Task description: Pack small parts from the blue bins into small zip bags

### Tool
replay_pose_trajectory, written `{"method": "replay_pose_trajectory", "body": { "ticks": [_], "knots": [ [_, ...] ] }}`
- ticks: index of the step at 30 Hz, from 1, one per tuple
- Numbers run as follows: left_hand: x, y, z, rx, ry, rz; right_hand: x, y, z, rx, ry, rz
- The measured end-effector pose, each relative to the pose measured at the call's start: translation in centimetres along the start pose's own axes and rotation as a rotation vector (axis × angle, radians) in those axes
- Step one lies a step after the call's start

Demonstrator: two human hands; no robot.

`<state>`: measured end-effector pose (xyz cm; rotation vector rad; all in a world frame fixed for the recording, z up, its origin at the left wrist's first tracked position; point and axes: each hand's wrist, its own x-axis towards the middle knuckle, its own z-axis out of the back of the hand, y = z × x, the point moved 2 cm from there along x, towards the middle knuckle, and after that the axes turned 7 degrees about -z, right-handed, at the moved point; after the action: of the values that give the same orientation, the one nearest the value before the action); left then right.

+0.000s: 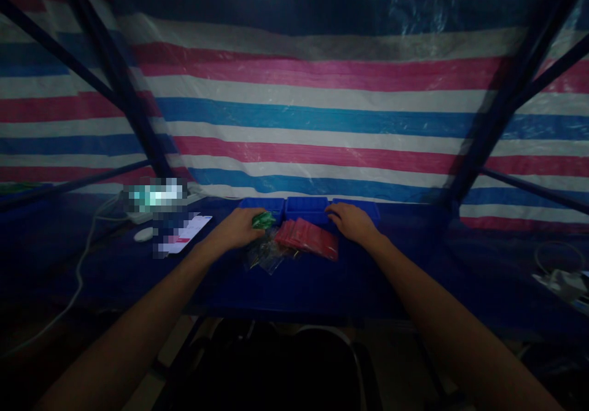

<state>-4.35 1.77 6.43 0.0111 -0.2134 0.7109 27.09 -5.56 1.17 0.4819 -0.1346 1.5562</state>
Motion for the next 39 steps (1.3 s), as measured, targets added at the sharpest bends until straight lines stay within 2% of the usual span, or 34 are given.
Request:
{"method": "replay_pose_trajectory", "body": {
  "ticks": [4,14,20,30,39],
  "knots": [
    [-0.7,0.4,-1.7,-0.047,-0.099,-0.084,0.0,0.0,0.0,-0.003,-0.002,0.004],
    [-2.7,-0.7,-3.3,-0.166,-0.139,-0.097,-0.1,0.1,0.1,-0.002,-0.007,0.004],
    [-3.3,-1.3,-3.4,-0.141,-0.184,-0.064,-0.1,0.2,0.2,0.005,0.001,-0.001],
    [-4.3,-1.8,-3.0,-0.119,-0.161,-0.061,-0.1,0.2,0.1,0.006,-0.002,-0.002],
    [-4.9,-1.8,-4.0,-0.055,-0.162,-0.069,-0.1,0.3,0.2,0.003,0.016,-0.017]
  ]
}}
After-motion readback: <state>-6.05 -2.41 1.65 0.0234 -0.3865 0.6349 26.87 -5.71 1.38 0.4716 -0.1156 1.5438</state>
